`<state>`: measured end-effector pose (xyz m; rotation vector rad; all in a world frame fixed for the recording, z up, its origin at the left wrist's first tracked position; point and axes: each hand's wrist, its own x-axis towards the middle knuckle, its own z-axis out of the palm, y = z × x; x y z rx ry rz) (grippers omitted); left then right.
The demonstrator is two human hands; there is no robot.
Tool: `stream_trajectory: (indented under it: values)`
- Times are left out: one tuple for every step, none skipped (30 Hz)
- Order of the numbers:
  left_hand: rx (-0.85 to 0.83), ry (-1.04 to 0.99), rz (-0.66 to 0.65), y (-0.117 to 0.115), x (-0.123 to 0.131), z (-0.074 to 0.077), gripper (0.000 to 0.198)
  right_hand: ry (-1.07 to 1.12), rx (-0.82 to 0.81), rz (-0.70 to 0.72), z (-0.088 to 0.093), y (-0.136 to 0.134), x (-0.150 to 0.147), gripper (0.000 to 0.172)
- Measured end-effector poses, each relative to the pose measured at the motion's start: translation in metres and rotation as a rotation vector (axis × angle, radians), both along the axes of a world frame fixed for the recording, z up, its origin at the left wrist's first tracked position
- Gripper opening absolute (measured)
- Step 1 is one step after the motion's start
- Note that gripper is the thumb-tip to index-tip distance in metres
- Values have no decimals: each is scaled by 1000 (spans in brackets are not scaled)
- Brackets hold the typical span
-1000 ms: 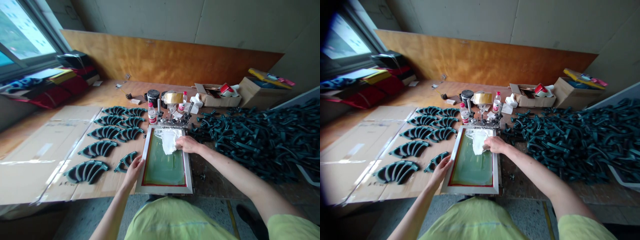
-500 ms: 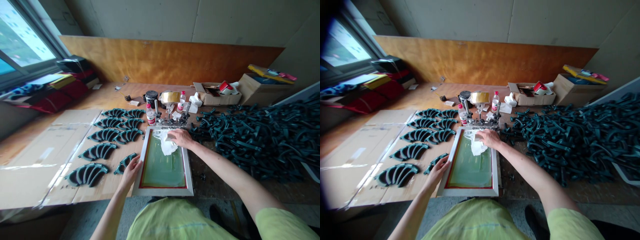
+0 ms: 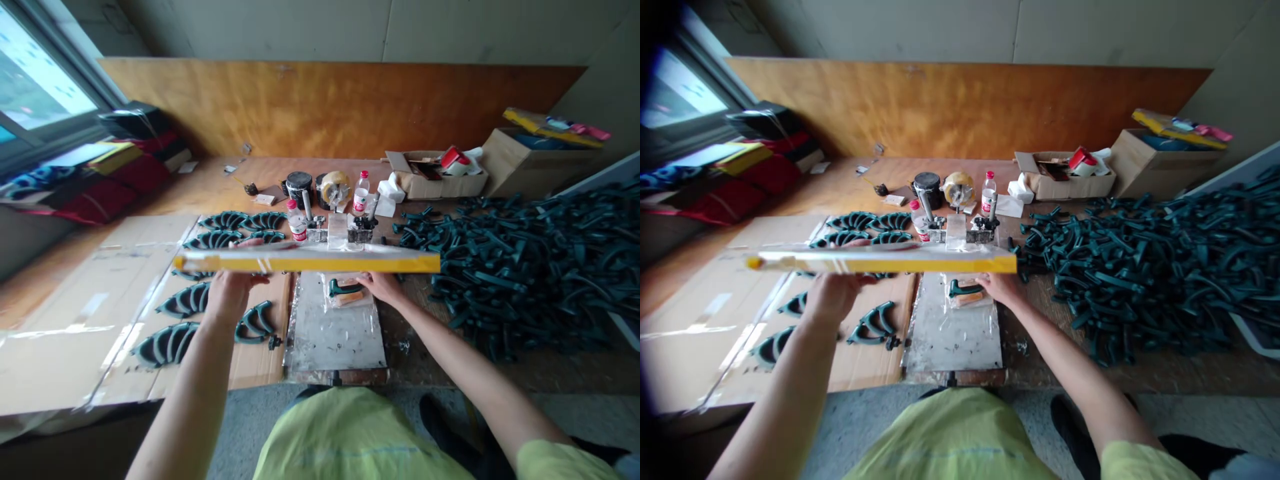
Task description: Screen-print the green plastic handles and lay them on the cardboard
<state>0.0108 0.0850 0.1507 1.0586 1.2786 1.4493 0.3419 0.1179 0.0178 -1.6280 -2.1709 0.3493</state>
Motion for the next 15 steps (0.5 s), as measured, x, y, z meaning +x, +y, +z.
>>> stream_trajectory:
  values:
    - [8, 1, -12, 9, 2, 7, 43, -4, -7, 45, -7, -7, -6, 15]
    - [1, 1, -31, 16, 4, 13, 45, -10, -17, 84, -13, -11, -12, 19]
    - [-5, -4, -45, 20, 5, 17, 48, -17, -30, 115, -15, -13, -17, 21]
    - [-1, -12, -36, 21, 7, 19, 50, -25, -43, 138, -15, -14, -21, 21]
    - [3, -21, -6, 18, 9, 17, 51, -25, -54, 152, -13, -13, -24, 19]
    - [-7, -28, 36, 12, 13, 12, 52, -12, -57, 155, -9, -14, -26, 16]
    - [-56, -30, 55, 1, 18, 2, 53, 13, -45, 153, -3, -16, -29, 11]
    - [-153, -24, 30, -12, 24, -10, 54, 46, -14, 146, 4, -20, -34, 7]
    - [-279, -15, -23, -27, 33, -25, 55, 78, 34, 137, 10, -27, -40, 5]
    - [-462, 3, -147, -43, 42, -41, 57, 99, 94, 135, 16, -37, -49, 3]
    - [-606, -2, -243, -58, 52, -58, 59, 101, 156, 159, 21, -48, -60, 4]
    - [-682, -45, -274, -72, 61, -74, 58, 86, 210, 222, 24, -60, -72, 5]
    - [-720, -99, -266, -84, 67, -89, 53, 62, 249, 323, 25, -70, -82, 8]
    - [-730, -151, -220, -93, 71, -101, 46, 41, 274, 441, 23, -78, -89, 10]
    - [-723, -191, -156, -99, 69, -112, 39, 30, 284, 547, 19, -81, -91, 13]
